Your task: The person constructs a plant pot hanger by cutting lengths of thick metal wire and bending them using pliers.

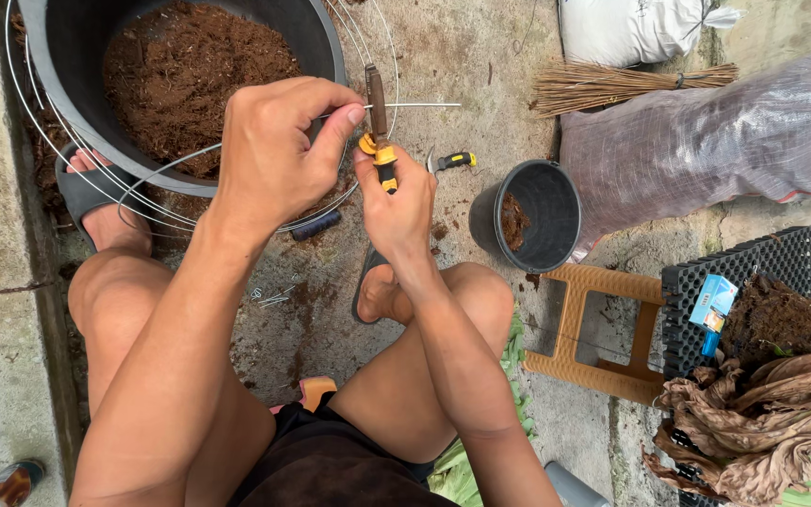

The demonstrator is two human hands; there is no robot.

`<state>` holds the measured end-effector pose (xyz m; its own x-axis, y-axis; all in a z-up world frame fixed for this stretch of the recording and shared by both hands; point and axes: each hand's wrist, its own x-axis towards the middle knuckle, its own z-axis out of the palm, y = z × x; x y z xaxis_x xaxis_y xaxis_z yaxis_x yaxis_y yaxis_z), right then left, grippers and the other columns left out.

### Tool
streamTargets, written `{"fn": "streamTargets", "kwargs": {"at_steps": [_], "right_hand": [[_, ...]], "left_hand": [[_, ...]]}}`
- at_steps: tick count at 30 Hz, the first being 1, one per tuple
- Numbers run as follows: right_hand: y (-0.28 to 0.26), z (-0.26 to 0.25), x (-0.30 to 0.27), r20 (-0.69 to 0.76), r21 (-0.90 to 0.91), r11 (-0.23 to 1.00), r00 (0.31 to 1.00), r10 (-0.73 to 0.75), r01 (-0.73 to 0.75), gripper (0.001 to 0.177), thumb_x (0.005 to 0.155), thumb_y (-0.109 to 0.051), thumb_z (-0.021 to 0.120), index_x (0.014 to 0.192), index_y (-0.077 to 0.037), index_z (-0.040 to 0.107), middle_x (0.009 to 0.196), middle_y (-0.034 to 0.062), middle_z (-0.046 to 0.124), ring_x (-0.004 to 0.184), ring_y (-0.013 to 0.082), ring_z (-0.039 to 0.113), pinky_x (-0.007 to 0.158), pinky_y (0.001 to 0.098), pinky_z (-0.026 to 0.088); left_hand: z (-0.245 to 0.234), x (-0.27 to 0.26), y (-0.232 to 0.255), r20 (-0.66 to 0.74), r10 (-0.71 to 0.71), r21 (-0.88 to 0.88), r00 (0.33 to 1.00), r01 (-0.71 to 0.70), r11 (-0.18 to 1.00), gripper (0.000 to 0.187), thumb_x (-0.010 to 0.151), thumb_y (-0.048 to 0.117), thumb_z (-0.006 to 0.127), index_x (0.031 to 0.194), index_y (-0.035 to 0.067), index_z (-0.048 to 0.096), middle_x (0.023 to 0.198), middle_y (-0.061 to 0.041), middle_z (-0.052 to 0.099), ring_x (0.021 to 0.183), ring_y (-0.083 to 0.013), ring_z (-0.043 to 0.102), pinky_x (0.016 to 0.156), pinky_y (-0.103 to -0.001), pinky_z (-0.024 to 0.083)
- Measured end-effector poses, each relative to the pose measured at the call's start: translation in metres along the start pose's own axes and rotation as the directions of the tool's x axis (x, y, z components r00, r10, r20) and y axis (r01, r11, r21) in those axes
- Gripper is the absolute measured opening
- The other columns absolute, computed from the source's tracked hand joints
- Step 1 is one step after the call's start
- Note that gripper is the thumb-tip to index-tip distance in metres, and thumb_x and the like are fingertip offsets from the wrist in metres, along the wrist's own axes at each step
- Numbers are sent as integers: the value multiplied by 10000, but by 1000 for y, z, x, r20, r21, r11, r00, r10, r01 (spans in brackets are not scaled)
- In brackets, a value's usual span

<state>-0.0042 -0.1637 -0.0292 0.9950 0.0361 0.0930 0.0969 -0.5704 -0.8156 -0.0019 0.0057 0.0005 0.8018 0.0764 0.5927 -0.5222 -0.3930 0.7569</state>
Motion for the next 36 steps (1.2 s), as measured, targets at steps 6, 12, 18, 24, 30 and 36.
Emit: {"fn": "streamTargets", "kwargs": {"at_steps": [6, 12, 18, 24, 30, 36], "right_hand": [[8, 1, -1, 297, 573, 771, 947, 121, -278, 184, 968, -190, 659, 927, -11, 656, 715, -34, 629, 626, 93, 553, 577, 308, 437], [-3, -1, -4, 52, 41, 998, 998, 42, -44, 205, 998, -184, 680, 898, -5, 675, 651, 43, 581, 582, 121, 513, 530, 328, 396], [-14, -5, -7, -70, -167, 969, 978, -197, 183, 103, 958, -119, 672, 978, -18, 661, 742, 159, 660, 630, 271, 659, 600, 394, 480], [-9, 1, -4, -190, -288, 927, 935, -300, 239, 134, 916, -85, 696, 988, 2, 623, 805, 177, 642, 704, 345, 645, 657, 427, 479], [-3, -3, -1, -153, -293, 928, 946, -285, 232, 163, 861, -59, 687, 1003, 2, 636, 797, 165, 631, 677, 319, 643, 650, 420, 492], [4, -22, 14, -45, -357, 889, 945, -324, 288, 218, 804, -58, 699, 1013, -5, 664, 817, 164, 663, 688, 300, 656, 657, 391, 516]], "left_hand": [[-2, -1, -5, 14, 21, -59, 1000, -20, 998, 66, 1028, 68, 740, 1053, 9, 751, 935, -141, 738, 824, -281, 741, 707, -348, 555], [-8, -1, -5, 32, 7, -79, 999, -4, 997, 59, 1008, 51, 744, 1035, -1, 750, 925, -149, 737, 812, -290, 737, 705, -353, 550], [-13, 0, -5, 67, 9, -103, 998, -2, 995, 73, 1000, 40, 743, 1054, -9, 744, 931, -160, 732, 816, -289, 736, 712, -348, 551], [-11, 1, -4, 66, -44, -109, 997, 51, 993, 80, 995, 45, 750, 1061, -1, 756, 905, -161, 735, 765, -259, 729, 686, -328, 536], [-20, 4, -1, 137, -123, -86, 983, 136, 987, 91, 982, 79, 763, 1045, 13, 768, 810, -160, 707, 636, -238, 675, 604, -334, 491], [-24, 7, -1, 223, -241, -23, 945, 252, 967, 91, 953, 105, 769, 996, 25, 780, 667, -178, 643, 533, -266, 618, 555, -370, 474]]}}
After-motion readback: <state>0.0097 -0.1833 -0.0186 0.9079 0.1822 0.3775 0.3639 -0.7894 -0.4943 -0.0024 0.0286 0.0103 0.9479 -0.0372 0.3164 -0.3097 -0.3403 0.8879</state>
